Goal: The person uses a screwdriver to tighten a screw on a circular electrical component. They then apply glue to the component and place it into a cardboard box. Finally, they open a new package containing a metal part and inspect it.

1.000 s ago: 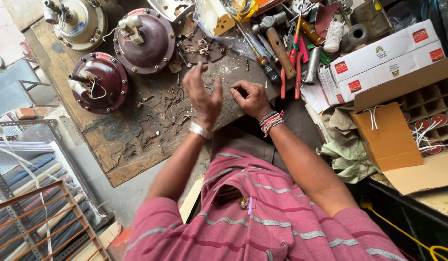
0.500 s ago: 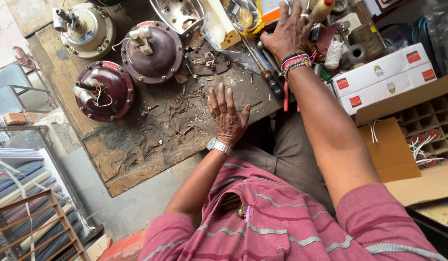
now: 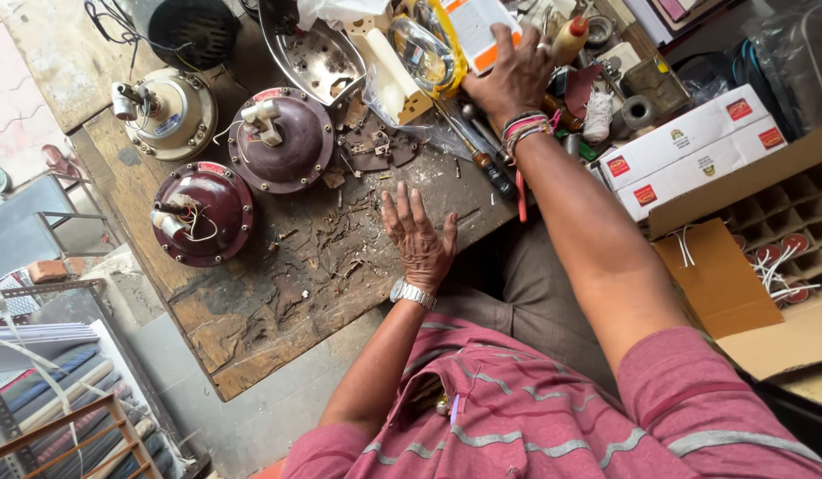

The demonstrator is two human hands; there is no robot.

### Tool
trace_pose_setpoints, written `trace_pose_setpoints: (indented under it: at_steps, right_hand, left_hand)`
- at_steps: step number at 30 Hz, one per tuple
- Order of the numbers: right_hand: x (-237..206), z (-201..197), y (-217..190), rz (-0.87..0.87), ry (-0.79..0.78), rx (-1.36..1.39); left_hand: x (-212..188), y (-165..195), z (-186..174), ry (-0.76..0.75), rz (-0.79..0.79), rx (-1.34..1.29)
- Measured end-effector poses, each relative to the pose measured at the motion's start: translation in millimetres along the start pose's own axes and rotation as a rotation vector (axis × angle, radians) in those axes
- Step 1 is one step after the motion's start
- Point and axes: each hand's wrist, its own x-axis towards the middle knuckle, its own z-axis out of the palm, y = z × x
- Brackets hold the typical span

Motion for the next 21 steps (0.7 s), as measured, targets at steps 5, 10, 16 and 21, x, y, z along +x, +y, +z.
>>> trace_pose_setpoints:
  at_steps: [5,10,16,21]
  right_hand:
    - [3.1,-11.3,23.6,0.256,-0.007,0.207]
    - [-46.3,-43.0,31.4,0.283,0.134,0.767]
    - [-167.0,-63.5,-15.3,0.551,-0.136,1.813]
    - [-222.3,-63.2,-42.5,0.627,-0.537,2.084]
  left_hand:
    - [-2.7,-3.9,6.3,-0.003,-0.009,-0.001]
    - [-1.7,-6.7,6.7,-0.015,-0.008,-0.005]
    - [19.2,-8.2,-11.4,0.000,-0.142,-0.453]
    - [78.4,-17.1,-50.4,-0.151,-0.535,-1.403]
